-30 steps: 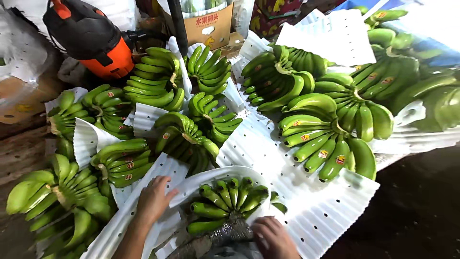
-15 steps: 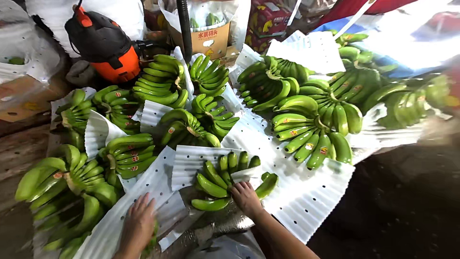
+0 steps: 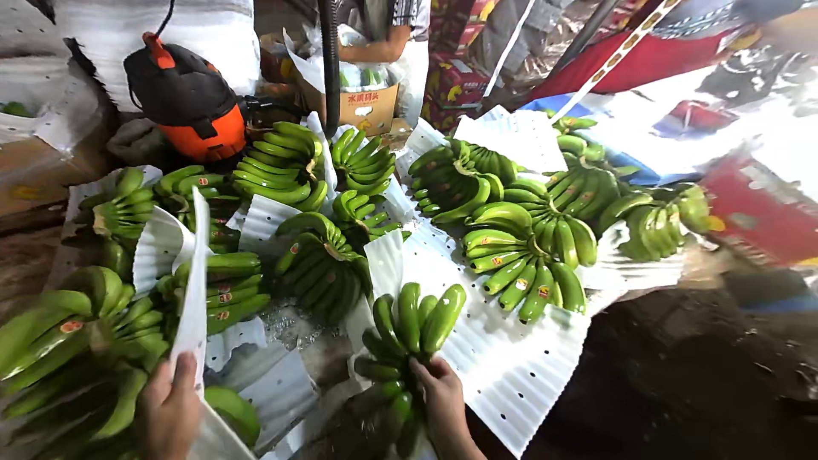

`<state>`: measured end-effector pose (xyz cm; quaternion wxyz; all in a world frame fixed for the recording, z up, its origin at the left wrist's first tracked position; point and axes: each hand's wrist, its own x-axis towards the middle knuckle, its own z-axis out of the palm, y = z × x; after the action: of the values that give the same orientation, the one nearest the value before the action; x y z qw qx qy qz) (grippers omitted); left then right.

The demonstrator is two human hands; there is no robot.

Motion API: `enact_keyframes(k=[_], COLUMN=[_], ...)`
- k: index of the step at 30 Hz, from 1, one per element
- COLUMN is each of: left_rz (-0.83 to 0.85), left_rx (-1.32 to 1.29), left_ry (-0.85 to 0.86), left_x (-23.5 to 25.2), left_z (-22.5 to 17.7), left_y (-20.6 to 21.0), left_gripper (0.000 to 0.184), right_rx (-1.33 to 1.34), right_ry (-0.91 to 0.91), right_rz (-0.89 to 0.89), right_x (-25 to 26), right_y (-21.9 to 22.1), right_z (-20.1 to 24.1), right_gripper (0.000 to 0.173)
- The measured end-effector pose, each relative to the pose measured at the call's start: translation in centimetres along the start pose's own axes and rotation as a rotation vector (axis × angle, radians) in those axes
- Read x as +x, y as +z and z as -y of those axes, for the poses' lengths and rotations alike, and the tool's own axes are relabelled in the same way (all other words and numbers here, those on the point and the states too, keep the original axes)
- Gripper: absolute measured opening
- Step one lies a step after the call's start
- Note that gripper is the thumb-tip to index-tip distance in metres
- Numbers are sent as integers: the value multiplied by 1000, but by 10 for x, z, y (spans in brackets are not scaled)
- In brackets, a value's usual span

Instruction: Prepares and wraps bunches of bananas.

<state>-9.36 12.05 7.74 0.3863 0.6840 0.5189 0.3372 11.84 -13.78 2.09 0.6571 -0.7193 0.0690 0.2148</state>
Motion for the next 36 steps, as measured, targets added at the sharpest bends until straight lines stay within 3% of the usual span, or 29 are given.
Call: enact_keyframes(k=[2, 5, 7, 9, 12, 14, 17, 19, 22, 25, 27, 30, 32, 34, 36], left_rz=[3, 174, 264, 373, 512, 471, 403, 609, 987, 1137, 1136, 1081, 1087, 1085, 1000], left_rx=[-61, -48, -30, 7, 169, 231, 238, 384, 779, 1028, 1072, 1068, 1103, 1081, 868], left_ry=[203, 482, 461, 358, 264, 349, 621, 682, 603, 488, 469, 478, 451, 387, 233], left_x=[14, 35, 42, 48, 55, 63, 91, 117, 157, 172, 169, 157, 154, 164, 191], left_z=[-23, -53, -64, -61, -56, -62, -89, -116, -128, -127, -124, -109, -112, -124, -143], left_y=[26, 77, 116, 149, 182, 205, 254, 294, 354, 368, 358, 349, 354, 364, 376], left_gripper=[46, 44, 46, 61, 88, 85, 51, 37, 48, 59, 57, 53, 54, 54, 48], right_rx=[14, -68, -192, -416, -750, -773, -615, -673, -816, -751, -649, -581, -536, -489, -501], right_ry=[58, -13, -43, -20, -49, -169, -360, -418, -400, -390, -423, -446, -418, -405, -367], right_rz=[-96, 32, 203, 458, 891, 1043, 919, 755, 620, 527, 444, 388, 391, 397, 424], right_x=[17, 43, 51, 60, 101, 144, 226, 288, 362, 407, 432, 463, 481, 502, 518], right_y=[28, 59, 60, 38, -15, -42, -38, -6, 62, 119, 146, 171, 185, 199, 210], right_z=[2, -11, -3, 19, 66, 104, 148, 168, 183, 181, 177, 176, 178, 179, 178], right_gripper=[16, 43, 62, 72, 55, 42, 35, 34, 37, 38, 46, 80, 94, 94, 80])
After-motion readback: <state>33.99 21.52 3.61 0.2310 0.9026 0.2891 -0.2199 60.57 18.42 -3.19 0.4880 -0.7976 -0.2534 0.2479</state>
